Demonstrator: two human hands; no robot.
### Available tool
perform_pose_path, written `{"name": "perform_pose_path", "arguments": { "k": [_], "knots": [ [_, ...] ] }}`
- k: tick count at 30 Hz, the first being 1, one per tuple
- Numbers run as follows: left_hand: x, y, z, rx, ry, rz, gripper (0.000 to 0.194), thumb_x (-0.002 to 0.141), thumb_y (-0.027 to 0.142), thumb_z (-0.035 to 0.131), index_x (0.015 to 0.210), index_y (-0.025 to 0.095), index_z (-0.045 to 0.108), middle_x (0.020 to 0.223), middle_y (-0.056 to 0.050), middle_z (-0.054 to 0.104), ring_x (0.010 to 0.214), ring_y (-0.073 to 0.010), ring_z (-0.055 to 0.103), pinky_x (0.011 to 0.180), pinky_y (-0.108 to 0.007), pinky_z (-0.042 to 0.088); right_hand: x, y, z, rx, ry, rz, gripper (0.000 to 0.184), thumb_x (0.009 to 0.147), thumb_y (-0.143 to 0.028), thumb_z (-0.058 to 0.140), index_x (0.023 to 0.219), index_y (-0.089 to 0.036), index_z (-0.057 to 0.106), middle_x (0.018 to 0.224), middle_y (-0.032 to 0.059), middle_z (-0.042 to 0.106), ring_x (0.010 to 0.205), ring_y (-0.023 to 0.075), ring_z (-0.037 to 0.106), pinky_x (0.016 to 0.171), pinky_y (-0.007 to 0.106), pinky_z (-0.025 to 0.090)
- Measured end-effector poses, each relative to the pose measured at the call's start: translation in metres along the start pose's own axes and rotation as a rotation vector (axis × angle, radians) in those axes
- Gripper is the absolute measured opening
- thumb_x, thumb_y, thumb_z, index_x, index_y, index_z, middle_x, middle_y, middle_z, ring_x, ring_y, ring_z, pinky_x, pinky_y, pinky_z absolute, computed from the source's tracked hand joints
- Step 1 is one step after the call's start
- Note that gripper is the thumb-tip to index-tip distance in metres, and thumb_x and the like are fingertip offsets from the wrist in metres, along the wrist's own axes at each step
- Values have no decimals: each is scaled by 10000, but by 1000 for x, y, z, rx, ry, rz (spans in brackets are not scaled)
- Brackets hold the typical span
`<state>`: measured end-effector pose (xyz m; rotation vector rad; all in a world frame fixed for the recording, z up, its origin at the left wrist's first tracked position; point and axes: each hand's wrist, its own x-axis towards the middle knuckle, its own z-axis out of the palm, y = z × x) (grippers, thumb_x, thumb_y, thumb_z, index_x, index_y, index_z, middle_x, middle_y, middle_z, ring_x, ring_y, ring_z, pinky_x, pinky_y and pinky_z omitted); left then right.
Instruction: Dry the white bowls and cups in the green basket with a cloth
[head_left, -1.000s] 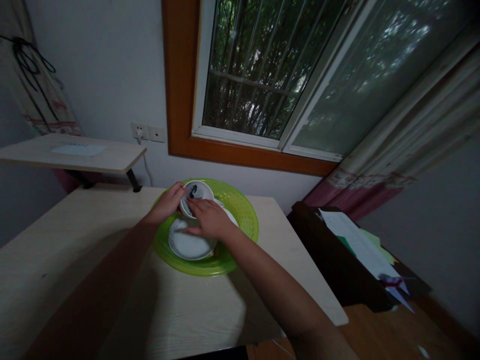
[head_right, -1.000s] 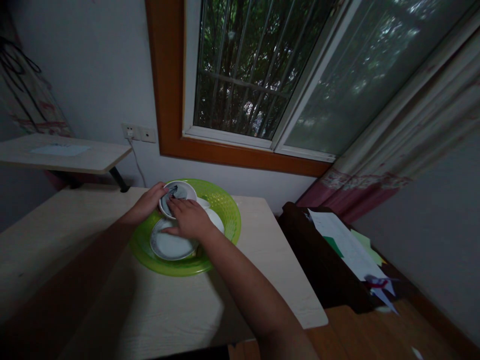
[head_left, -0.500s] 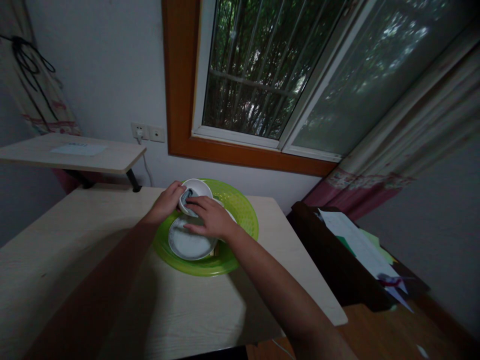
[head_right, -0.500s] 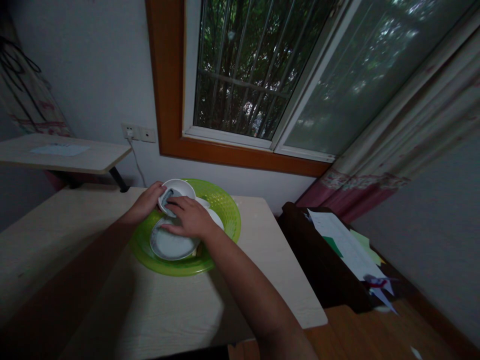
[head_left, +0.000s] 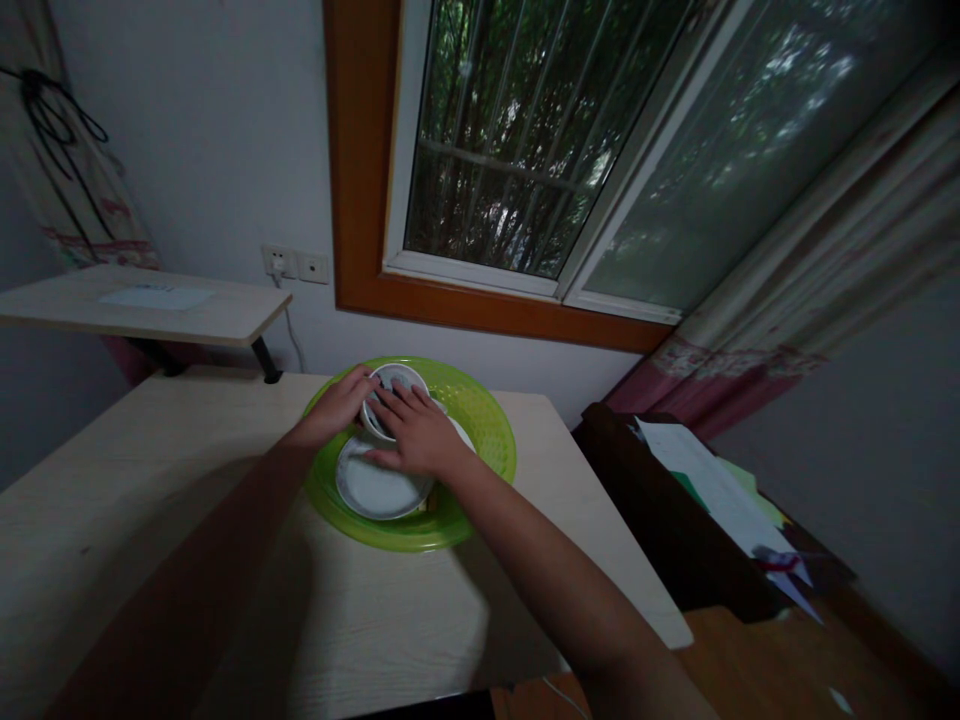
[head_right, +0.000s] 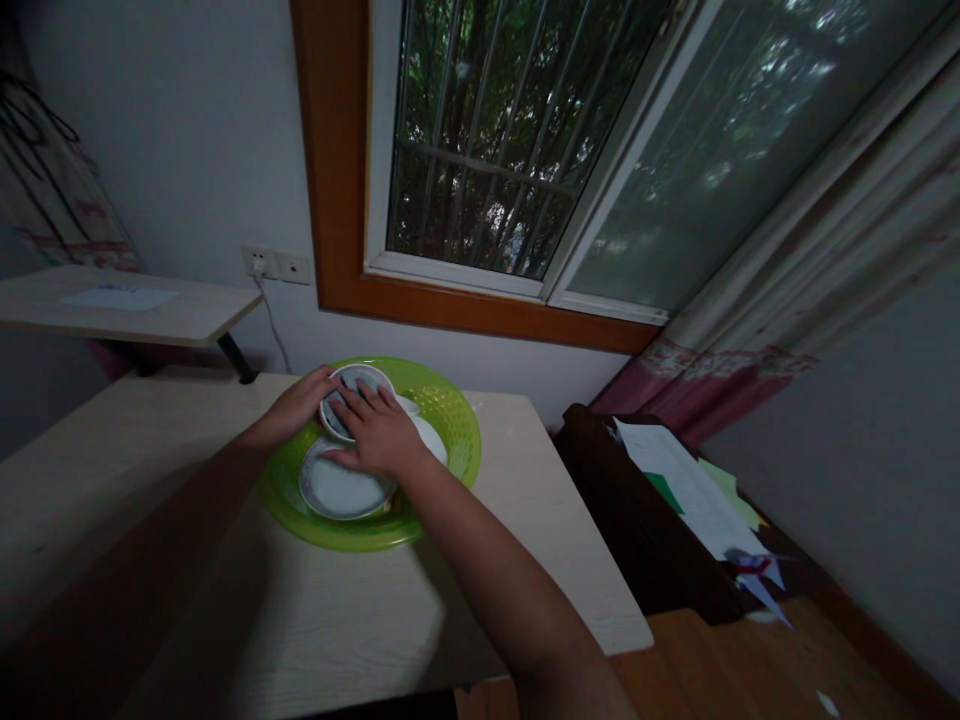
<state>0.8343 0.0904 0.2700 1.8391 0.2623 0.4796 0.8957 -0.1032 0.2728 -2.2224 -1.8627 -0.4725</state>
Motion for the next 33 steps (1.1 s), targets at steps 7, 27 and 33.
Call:
{"name": "perform_pose_path", "arguments": {
  "k": [7,27,33],
  "knots": [
    [-3,3,-2,-7,43,-24,325,872,490,547,1058,233,617,848,-10,655,696,-197,608,560,-278,463,0,-5,-4,-57,62,152,793,971,-704,548,1508,-121,525,1545,224,540,1508,395,394,1242,576,291],
    [-10,16,-2,116,124,-19,323,920,504,490,1063,240,610,846,-21,659,770,-234,615,640,-309,469,1,-5,-11,237,2,-4,459,1017,-563,554,1169,-144,661,1168,149,722,1102,265,658,996,388,501],
    [-6,9,-1,109,62,-2,306,917,494,515,1031,242,646,918,-33,697,849,-240,636,676,-304,486,1,-8,-4,201,-42,-15,687,985,-665,556,1384,-106,549,1349,209,663,1258,305,627,1078,418,500]
  ]
}}
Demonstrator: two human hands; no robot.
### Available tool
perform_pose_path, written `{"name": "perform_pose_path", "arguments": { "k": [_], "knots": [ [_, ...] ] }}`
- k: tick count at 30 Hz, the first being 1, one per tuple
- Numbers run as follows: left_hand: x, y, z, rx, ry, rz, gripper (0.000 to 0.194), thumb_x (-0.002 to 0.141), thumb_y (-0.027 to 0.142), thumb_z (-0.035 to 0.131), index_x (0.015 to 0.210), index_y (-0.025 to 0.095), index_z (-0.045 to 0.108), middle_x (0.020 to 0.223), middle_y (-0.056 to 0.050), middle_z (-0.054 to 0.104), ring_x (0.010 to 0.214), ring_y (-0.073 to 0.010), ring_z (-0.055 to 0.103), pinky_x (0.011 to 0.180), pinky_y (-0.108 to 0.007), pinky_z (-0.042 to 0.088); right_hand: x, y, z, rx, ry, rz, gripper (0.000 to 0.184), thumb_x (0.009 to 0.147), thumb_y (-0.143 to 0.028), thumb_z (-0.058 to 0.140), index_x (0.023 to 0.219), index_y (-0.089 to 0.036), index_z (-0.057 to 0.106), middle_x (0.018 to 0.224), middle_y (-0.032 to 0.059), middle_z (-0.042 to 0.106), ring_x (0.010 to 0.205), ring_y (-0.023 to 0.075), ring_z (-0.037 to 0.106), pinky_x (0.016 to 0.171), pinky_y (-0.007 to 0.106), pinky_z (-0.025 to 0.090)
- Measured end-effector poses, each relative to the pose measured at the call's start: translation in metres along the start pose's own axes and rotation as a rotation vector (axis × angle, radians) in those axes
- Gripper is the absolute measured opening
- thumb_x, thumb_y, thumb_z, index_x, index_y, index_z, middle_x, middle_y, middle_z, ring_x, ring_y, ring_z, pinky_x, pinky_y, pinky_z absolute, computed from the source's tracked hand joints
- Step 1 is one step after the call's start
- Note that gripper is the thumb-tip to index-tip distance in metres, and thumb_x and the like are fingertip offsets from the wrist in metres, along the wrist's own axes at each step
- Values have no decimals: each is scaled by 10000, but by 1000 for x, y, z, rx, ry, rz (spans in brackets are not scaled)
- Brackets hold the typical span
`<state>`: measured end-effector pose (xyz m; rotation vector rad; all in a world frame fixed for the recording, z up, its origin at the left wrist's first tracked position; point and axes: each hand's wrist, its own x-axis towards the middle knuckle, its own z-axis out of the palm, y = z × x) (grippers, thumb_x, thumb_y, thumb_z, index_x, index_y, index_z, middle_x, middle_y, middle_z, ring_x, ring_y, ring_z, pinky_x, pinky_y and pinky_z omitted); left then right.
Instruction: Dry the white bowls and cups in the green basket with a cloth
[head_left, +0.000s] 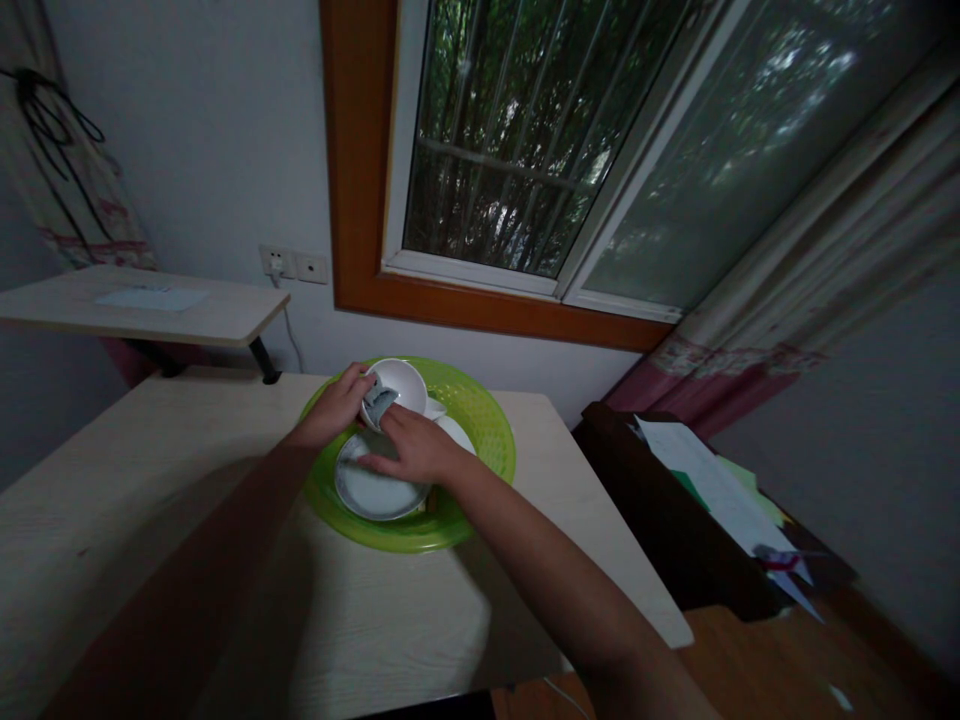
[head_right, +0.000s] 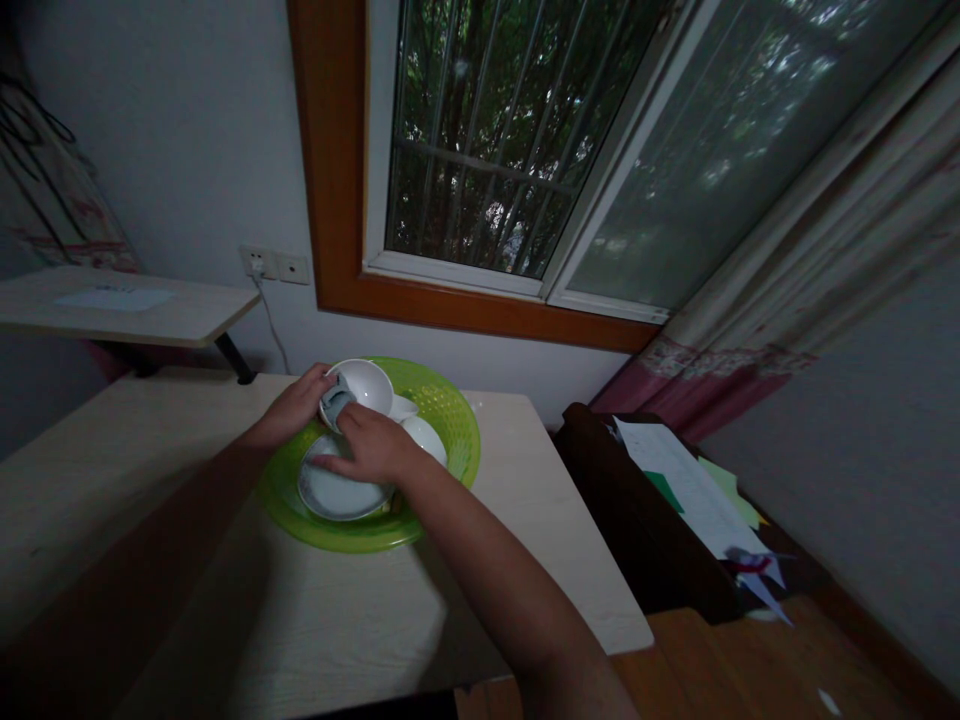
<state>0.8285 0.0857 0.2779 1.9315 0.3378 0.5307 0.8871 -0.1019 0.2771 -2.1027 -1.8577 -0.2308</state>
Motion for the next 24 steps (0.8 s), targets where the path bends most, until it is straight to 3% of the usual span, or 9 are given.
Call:
{"name": "perform_pose_path", "arguments": {
  "k": [3,5,8,10,13,16,20,24],
  "knots": [
    [1,-1,2,-32,-32,4,302,913,493,524,1012,236,649,916,-40,706,841,-243,643,657,-306,492,0,2,7,-80,-3,9,733,989,-695,524,1380,-77,568,1425,249,620,1383,334,559,1157,457,446],
    [0,0,3,-40,-48,17,294,907,488,541,1010,236,652,903,-43,711,824,-245,648,642,-308,493,-1,5,12,-125,16,17,783,979,-709,527,1425,-65,548,1550,264,516,1488,361,453,1217,494,383],
    [-2,1,4,-46,-68,27,290,897,470,560,1044,239,654,880,-38,711,774,-239,647,621,-309,486,-2,7,16,-145,51,85,905,966,-716,542,1550,-34,420,1670,270,340,1550,387,356,1250,521,338],
    [-3,1,4,-49,-76,24,297,899,468,553,1069,242,646,868,-26,702,743,-227,639,618,-305,479,-2,6,15,-147,64,155,936,974,-699,542,1599,-32,344,1681,265,316,1543,389,369,1247,522,340],
    [-3,0,2,-38,-49,36,313,914,488,525,1077,243,631,912,-20,700,775,-216,642,649,-295,483,0,2,9,-168,85,212,902,985,-651,562,1604,-33,342,1647,254,394,1513,382,416,1243,506,340],
    [-2,-1,-1,27,10,26,349,933,521,483,1082,241,626,935,-22,696,821,-220,641,686,-295,482,3,-1,1,-205,104,229,847,987,-621,575,1546,-2,426,1508,271,564,1427,369,512,1202,476,379],
    [-2,2,-4,122,63,9,387,935,522,455,1111,224,630,950,-37,706,872,-235,640,743,-312,482,5,-3,-4,-238,69,229,602,1007,-606,536,1269,-82,674,1214,211,735,1139,327,659,1024,438,488],
    [-3,4,-4,142,79,33,401,933,521,450,1123,217,631,959,-43,703,892,-240,642,758,-316,484,5,-2,-5,-264,50,173,469,1032,-549,518,1040,-136,742,1033,166,757,992,297,659,927,410,491]
  ]
}}
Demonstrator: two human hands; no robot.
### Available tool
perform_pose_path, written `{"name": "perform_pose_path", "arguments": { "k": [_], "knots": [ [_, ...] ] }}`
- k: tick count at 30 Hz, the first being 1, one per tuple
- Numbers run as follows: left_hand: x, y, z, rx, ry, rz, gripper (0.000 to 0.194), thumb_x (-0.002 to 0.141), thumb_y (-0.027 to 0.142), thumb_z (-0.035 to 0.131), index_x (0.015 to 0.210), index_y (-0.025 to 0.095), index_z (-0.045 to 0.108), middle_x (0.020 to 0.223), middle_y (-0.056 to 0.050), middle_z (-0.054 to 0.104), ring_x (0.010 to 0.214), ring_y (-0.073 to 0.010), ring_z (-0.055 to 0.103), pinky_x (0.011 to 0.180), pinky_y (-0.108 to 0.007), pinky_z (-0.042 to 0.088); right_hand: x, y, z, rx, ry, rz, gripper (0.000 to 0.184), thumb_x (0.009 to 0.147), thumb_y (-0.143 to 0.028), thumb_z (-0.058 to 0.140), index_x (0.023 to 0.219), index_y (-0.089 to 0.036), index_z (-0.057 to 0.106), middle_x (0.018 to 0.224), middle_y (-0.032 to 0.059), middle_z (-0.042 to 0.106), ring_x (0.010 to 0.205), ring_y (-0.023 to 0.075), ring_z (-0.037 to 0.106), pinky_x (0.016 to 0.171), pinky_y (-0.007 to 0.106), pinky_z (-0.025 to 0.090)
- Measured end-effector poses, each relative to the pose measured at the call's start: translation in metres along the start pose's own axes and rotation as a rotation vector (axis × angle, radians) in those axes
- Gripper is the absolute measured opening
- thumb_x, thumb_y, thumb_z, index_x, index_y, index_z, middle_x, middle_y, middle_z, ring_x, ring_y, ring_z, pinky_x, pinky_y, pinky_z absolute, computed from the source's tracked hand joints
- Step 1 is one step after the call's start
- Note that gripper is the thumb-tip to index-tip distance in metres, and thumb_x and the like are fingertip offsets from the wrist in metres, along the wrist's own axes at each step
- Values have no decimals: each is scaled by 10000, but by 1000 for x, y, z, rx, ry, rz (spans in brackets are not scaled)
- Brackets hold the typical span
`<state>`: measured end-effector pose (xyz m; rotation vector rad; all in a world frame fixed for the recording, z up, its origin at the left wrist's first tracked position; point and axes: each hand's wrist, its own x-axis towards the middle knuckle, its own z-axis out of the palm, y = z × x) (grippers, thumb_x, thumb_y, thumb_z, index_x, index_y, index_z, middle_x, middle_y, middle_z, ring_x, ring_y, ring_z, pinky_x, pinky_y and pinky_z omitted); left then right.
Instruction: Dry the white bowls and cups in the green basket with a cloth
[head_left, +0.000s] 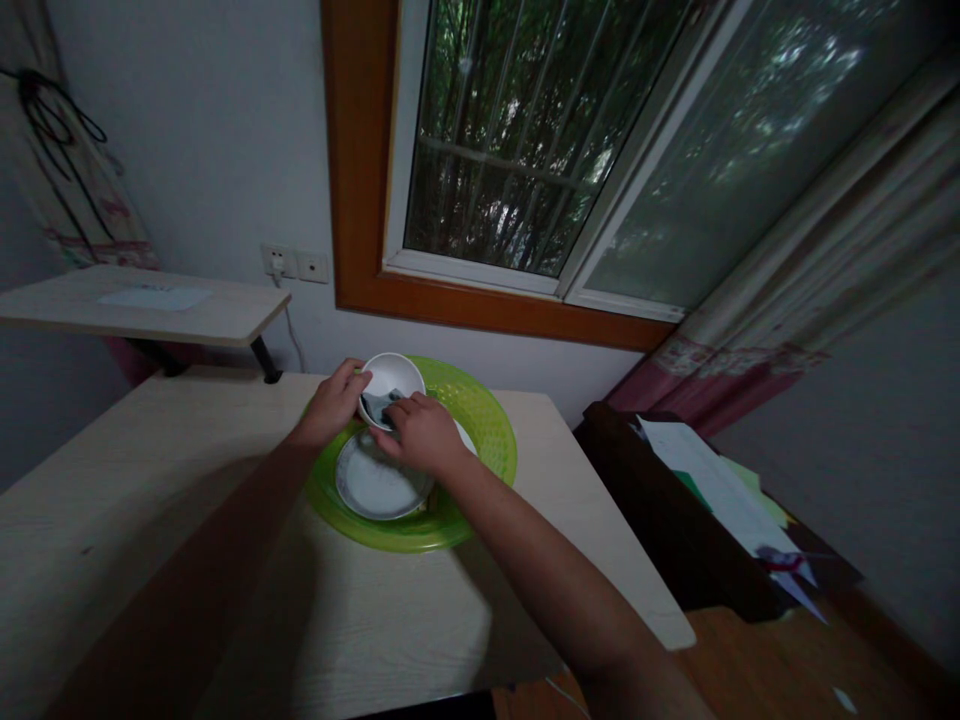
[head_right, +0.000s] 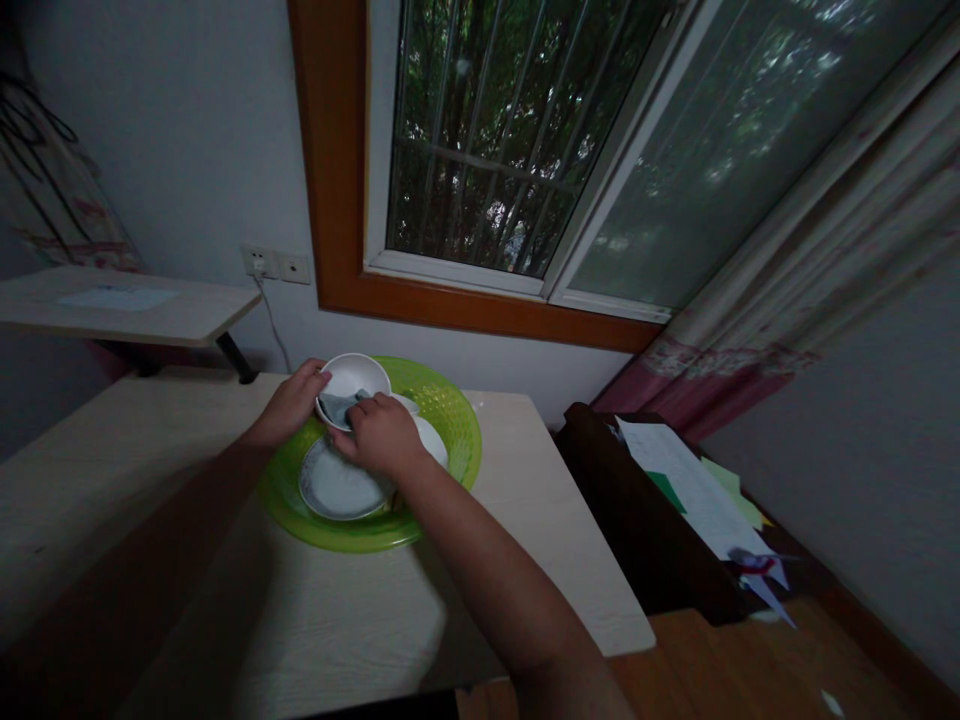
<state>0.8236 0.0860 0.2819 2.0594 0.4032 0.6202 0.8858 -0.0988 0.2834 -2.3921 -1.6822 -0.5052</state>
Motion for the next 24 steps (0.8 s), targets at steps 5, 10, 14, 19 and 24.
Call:
{"name": "perform_pose_path", "arguments": {
  "k": [5,10,14,19,24],
  "knots": [
    [0,-1,1,-13,3,14,375,936,506,459,1119,223,623,957,-46,704,897,-240,650,757,-313,486,0,6,2,137,15,-96,327,1050,-428,549,1000,-160,731,978,118,754,940,241,647,872,344,474],
    [2,-1,0,-27,55,0,353,937,483,451,1095,221,626,913,-48,701,873,-241,651,737,-318,487,1,15,9,351,101,-115,255,1049,-386,571,990,-190,722,945,84,749,928,214,640,847,313,468],
    [3,-4,2,-54,78,-24,358,937,489,458,1099,217,626,875,-44,690,792,-229,652,677,-312,488,1,20,17,497,202,-98,226,1029,-373,598,1018,-200,743,934,75,762,905,212,659,846,312,483],
    [3,-3,2,-102,114,-105,363,927,498,479,1119,222,619,863,-40,675,703,-212,650,597,-292,493,-1,24,15,702,347,79,240,994,-406,615,992,-230,778,954,54,787,885,209,694,855,316,500],
    [3,0,0,-113,150,-168,347,939,511,458,1093,235,603,846,-35,666,646,-201,627,564,-285,478,-2,40,10,871,591,455,307,937,-486,623,962,-208,751,866,19,748,794,195,655,759,295,490]
  ]
}}
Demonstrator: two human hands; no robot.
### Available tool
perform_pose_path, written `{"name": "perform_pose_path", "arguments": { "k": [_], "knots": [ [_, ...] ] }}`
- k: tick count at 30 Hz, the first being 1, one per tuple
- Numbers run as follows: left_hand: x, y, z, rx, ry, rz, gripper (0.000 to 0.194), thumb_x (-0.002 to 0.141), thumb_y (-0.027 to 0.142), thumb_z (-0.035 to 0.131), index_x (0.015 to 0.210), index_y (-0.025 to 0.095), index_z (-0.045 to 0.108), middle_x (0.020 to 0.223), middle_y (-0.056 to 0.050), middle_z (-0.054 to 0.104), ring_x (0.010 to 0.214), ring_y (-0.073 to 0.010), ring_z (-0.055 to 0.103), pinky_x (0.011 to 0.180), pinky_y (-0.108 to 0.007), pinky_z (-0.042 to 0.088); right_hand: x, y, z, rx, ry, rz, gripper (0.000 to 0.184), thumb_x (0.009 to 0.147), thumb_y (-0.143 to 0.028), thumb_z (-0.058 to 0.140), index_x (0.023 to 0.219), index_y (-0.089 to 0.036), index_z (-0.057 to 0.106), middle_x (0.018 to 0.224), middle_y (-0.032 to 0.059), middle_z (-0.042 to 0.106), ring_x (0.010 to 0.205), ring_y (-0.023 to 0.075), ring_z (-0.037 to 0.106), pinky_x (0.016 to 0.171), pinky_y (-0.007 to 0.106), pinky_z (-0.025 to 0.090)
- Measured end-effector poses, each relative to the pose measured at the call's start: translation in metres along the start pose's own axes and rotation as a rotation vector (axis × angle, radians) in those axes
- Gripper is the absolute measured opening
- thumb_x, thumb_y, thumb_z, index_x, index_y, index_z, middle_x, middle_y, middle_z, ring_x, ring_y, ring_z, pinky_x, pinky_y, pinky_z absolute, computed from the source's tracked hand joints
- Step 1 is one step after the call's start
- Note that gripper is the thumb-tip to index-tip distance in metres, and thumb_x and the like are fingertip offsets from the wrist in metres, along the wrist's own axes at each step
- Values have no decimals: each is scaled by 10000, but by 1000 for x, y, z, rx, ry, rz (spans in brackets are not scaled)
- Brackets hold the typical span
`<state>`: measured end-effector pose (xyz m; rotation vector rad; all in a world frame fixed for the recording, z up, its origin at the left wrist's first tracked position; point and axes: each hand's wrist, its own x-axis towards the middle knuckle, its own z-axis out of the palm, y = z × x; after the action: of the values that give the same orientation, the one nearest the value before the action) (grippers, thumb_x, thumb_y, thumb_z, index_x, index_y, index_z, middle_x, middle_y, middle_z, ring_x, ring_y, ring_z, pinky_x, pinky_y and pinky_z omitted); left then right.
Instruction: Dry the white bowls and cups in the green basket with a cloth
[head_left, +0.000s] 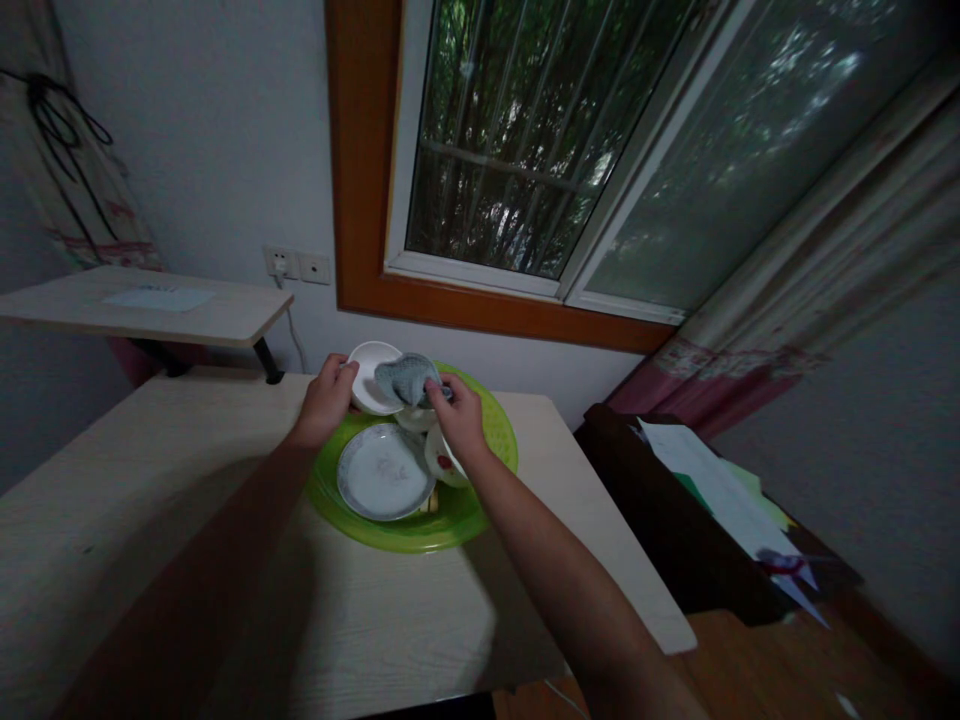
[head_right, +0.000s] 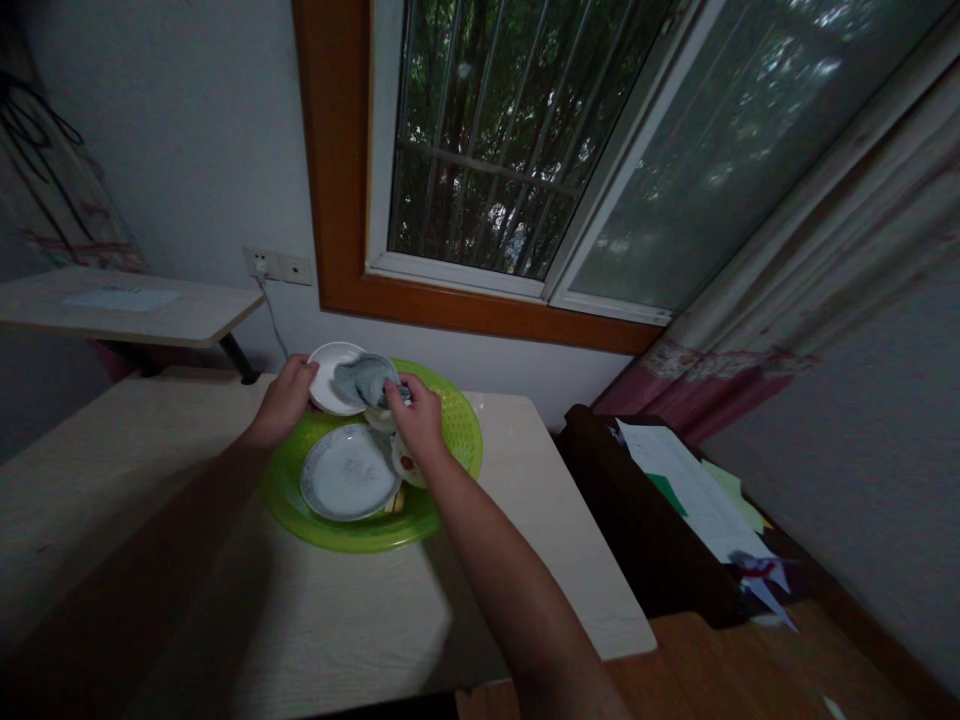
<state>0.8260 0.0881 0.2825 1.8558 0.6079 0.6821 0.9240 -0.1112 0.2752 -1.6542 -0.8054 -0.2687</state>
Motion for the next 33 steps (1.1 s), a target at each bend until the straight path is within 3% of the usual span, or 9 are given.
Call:
{"name": "perform_pose_path", "arguments": {
  "k": [4,8,11,15,18,25,30,33],
  "knots": [
    [1,-3,0,-29,4,6,350,929,523,466,1073,236,605,870,-42,662,670,-204,616,559,-284,470,11,13,-9,63,271,132,295,912,-474,590,917,-194,682,812,-5,668,768,174,593,745,284,468],
    [0,-2,0,-78,-12,19,343,919,521,474,1058,235,601,867,-34,638,697,-206,604,548,-279,452,16,22,-11,105,351,197,255,900,-465,572,889,-214,614,797,-25,626,754,163,565,755,283,475],
    [-3,0,0,-119,-41,67,337,916,516,472,1038,229,601,843,-23,618,740,-211,597,587,-285,447,15,24,-7,93,277,217,251,888,-476,578,879,-225,591,784,-25,617,754,167,578,725,282,487],
    [-4,-1,-1,-144,-86,167,341,907,513,483,1027,218,604,858,-16,620,796,-211,588,670,-300,446,9,20,2,206,49,279,284,888,-524,585,910,-242,565,807,-18,640,739,177,633,627,273,510],
    [-4,-3,-1,-138,-139,212,343,919,513,474,1045,218,595,891,-12,621,827,-211,585,719,-306,450,7,18,6,248,-69,270,305,907,-542,577,988,-248,571,887,0,675,802,184,659,667,292,555],
    [-7,-3,-2,-180,-239,225,409,904,559,471,1094,217,588,990,-41,655,882,-228,602,719,-307,490,7,19,5,130,-107,148,491,856,-493,724,1252,-215,640,1163,89,693,1020,227,653,938,384,544],
    [-9,-2,-1,-192,-275,228,443,894,566,470,1118,208,604,1006,-54,675,909,-241,622,725,-313,508,9,22,1,-10,-87,60,428,760,-411,803,1127,-208,724,1119,70,661,1098,259,592,1029,423,480],
    [-7,-2,-2,-192,-267,234,433,901,559,469,1109,204,605,1005,-55,674,913,-243,622,737,-320,506,11,25,-1,30,-52,45,366,772,-400,777,1077,-203,737,1076,60,648,1097,258,590,1032,423,468]
  ]
}}
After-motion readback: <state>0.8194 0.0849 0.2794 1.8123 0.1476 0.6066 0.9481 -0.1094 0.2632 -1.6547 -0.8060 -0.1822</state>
